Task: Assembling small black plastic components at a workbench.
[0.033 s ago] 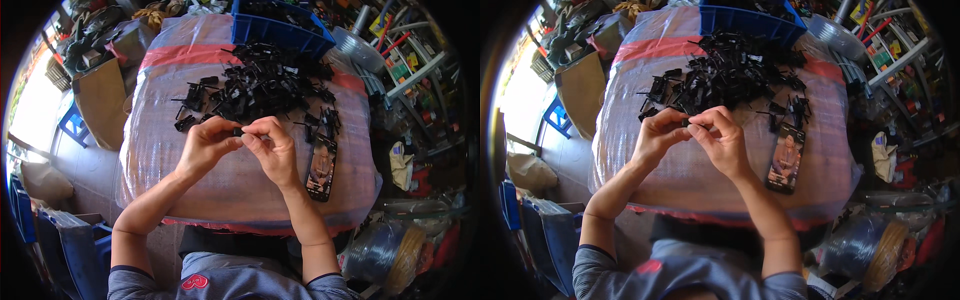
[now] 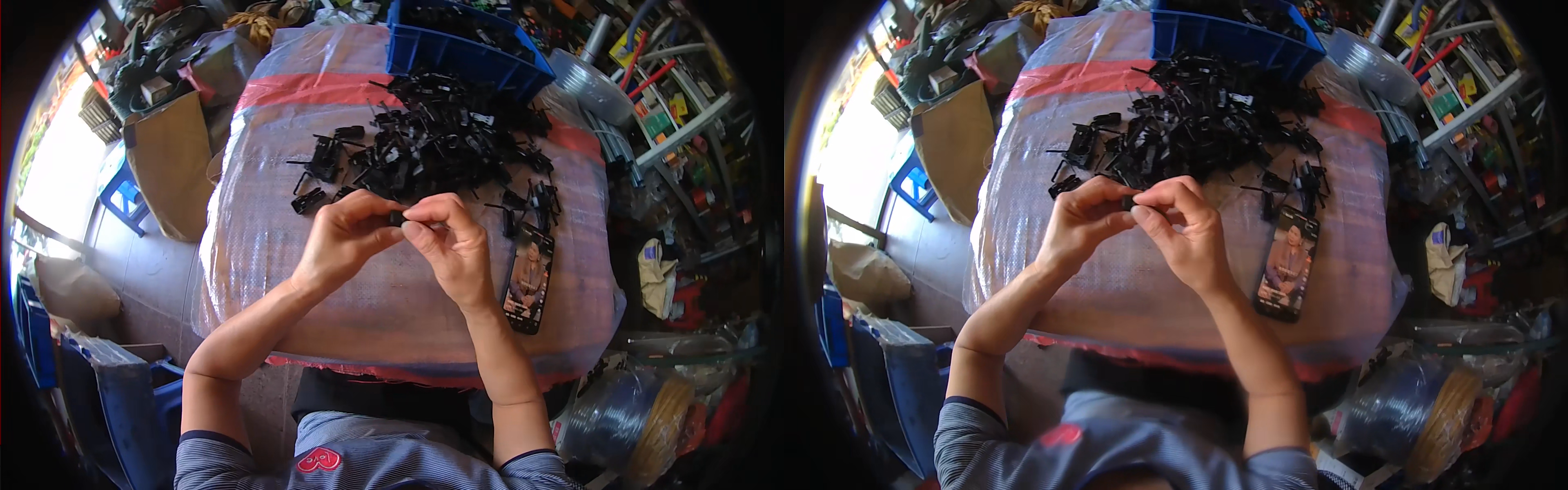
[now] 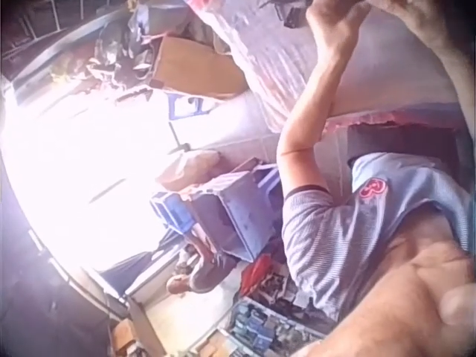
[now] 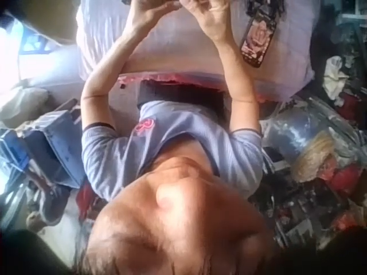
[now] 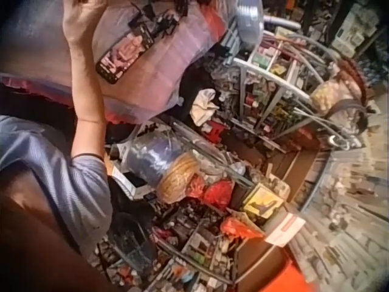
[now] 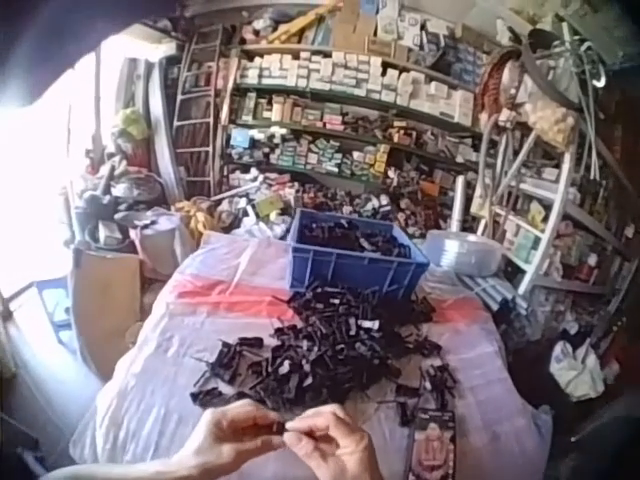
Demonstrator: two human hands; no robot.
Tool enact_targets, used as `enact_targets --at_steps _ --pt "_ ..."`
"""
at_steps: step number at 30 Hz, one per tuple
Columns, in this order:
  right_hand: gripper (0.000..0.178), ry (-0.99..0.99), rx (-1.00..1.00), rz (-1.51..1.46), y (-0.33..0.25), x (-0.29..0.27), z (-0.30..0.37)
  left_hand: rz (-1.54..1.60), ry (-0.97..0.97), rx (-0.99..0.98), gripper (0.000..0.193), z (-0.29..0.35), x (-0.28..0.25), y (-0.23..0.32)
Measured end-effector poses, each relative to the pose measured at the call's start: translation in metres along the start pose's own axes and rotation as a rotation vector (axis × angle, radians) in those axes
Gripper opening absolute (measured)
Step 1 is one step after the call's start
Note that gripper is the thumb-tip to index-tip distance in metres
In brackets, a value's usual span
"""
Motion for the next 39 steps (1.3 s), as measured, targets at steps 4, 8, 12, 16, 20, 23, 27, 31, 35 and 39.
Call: enact_targets --at_steps 4,8,12,16,20,23,27,31,35,39 --pt "0.011 0.046 0.241 -0.362 0.007 0.004 0.001 -0.471 0.026 0.246 0.026 0.003 0.005 0.023" --pt "0.007 -0.069 0.332 -0.618 0.032 0.003 0.004 -0.590 0.079 0.333 0.022 0.010 0.012 0.033" --pt "0.006 -0.021 0.308 -0.624 0.037 0.006 0.008 -0.627 0.072 0.315 0.022 0.011 0.014 0.034" --pt "0.005 0.003 0.295 -0.706 0.040 0.010 0.007 -0.650 0.080 0.288 0.023 0.009 0.012 0.031" --pt "0.013 -0.064 0.300 -0.488 0.028 -0.001 0.003 -0.489 0.008 0.151 0.018 -0.004 0.000 0.022" --pt "0.030 -0.169 0.117 0.008 0.001 0.001 -0.004 0.151 0.057 -0.273 0.015 -0.007 -0.026 -0.007" --pt "0.051 -0.159 -0.198 0.681 -0.015 0.009 -0.002 0.252 0.014 -0.435 0.018 -0.005 -0.021 -0.017" --pt "0.042 -0.111 -0.261 0.940 -0.007 0.019 0.001 0.232 -0.028 -0.446 0.017 0.002 -0.009 -0.024" --pt "0.039 -0.056 -0.217 1.009 -0.002 0.025 0.003 0.126 0.002 -0.380 0.020 0.001 -0.003 -0.019" --pt "0.037 -0.027 -0.206 1.025 0.000 0.028 0.002 -0.186 0.106 -0.197 0.028 0.001 -0.005 -0.007"
Point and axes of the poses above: each hand's wrist, its own z-axis away from the middle knuckle, its own x-axis out of the palm, y = z × x, the point moved 5 cm from there along -z, towards the middle knuckle, and after that the axes turned 10 degrees about -y, right-handed, at the moved point
